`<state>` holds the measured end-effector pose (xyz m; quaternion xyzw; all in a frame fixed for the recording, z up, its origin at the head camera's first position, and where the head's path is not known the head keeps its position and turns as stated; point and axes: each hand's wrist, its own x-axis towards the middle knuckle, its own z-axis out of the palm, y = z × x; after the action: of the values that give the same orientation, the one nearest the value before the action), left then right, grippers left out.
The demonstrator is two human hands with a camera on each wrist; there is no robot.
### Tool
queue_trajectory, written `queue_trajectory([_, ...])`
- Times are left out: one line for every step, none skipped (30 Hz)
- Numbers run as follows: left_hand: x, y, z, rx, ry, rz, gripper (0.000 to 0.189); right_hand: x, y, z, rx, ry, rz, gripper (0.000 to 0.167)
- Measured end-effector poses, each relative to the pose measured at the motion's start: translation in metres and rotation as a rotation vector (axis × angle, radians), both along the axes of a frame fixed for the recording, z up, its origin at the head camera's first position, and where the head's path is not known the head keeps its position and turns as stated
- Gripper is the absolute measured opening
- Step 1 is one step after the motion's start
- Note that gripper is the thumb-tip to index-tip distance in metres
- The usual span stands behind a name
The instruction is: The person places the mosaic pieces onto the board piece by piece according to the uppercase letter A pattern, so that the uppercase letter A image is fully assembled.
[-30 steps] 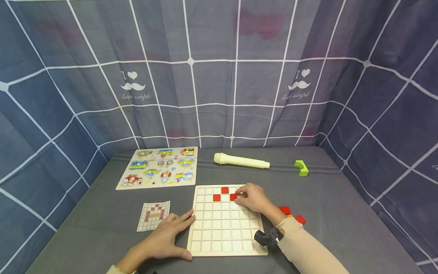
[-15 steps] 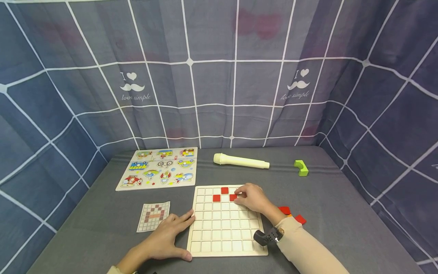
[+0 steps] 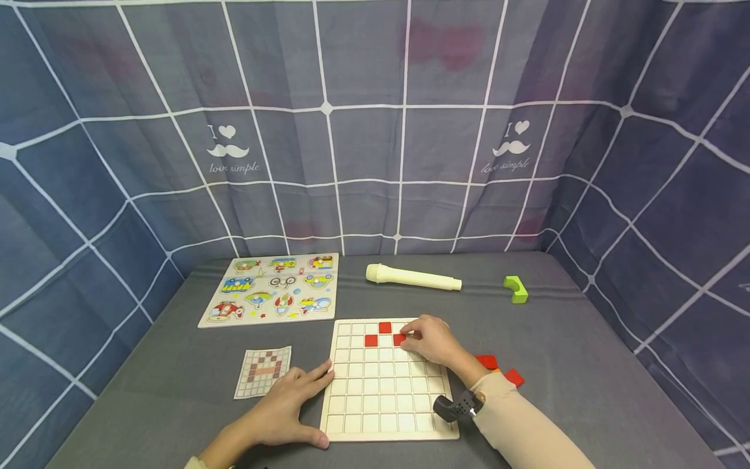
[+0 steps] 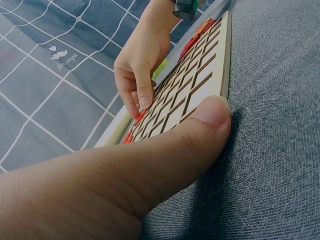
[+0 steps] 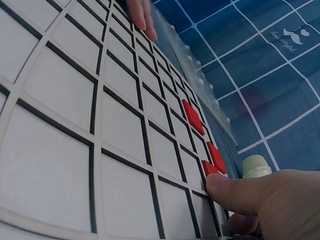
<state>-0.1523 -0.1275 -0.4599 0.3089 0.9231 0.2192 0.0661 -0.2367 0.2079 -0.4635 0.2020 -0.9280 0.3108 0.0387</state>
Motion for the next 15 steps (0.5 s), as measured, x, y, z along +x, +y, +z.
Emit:
queue_trajectory([0.0,-0.0002,-0.0001,0.001,0.004,-0.003,0.11,-0.0002,0.0003,-0.0004,0.002,-0.003,0.0,0.024])
queue_trajectory([-0.0001,-0.0004,-0.0001,0.003,0.005,-0.004,0.11,-0.0004,0.0005,-0.0008,0.002,-0.008,0.0,0.024])
queue_trajectory([-0.0001,-0.0004,0.0,0.003,0.006,-0.006,0.11,-0.0006,0.0007,-0.001,0.003,-0.01,0.0,0.024])
queue_trajectory([-0.0001,-0.0006,0.0,0.003,0.009,-0.006,0.11,-0.0007,0.0009,-0.0011,0.002,-0.014,-0.001,0.024])
queue_trajectory([-0.0002,-0.0005,0.0,-0.001,0.009,-0.005,0.11,-0.0009,0.001,-0.001,0.002,-0.014,0.001,0.025])
queue_trajectory([-0.0004,-0.0004,-0.0001,-0.004,0.009,-0.004,0.11,-0.001,0.0009,-0.001,0.002,-0.013,0.001,0.025])
queue_trajectory([-0.0002,-0.0003,0.0003,-0.005,0.01,-0.003,0.11,-0.0012,0.0008,-0.0008,0.002,-0.012,0.002,0.026])
queue_trajectory([-0.0002,-0.0002,0.0005,-0.007,0.008,-0.001,0.11,-0.0012,0.0007,-0.0006,0.0,-0.011,0.003,0.026])
queue_trajectory([-0.0002,-0.0001,0.0003,-0.01,0.007,0.001,0.11,-0.0012,0.0005,-0.0003,-0.001,-0.01,0.004,0.026])
queue_trajectory([0.0,0.0,0.0006,-0.009,0.005,0.002,0.11,-0.0013,0.0003,-0.0002,-0.002,-0.009,0.006,0.026])
queue_trajectory([0.0001,0.0001,0.0009,-0.009,0.003,0.004,0.11,-0.0013,0.0001,0.0,-0.003,-0.008,0.005,0.025])
queue_trajectory([0.0002,0.0002,0.001,-0.008,0.005,0.003,0.11,-0.0013,0.0,0.0001,-0.006,-0.011,0.005,0.025])
queue_trajectory([0.0005,0.0002,0.0013,-0.007,0.005,0.004,0.11,-0.0012,0.0,0.0002,-0.008,-0.016,0.007,0.024])
queue_trajectory([0.0006,0.0003,0.0012,-0.007,0.005,0.005,0.11,-0.001,-0.0001,0.0002,-0.01,-0.019,0.009,0.023])
queue_trajectory([0.0008,0.0004,0.0014,-0.006,0.004,0.006,0.11,-0.001,0.0,0.0002,-0.011,-0.021,0.011,0.021])
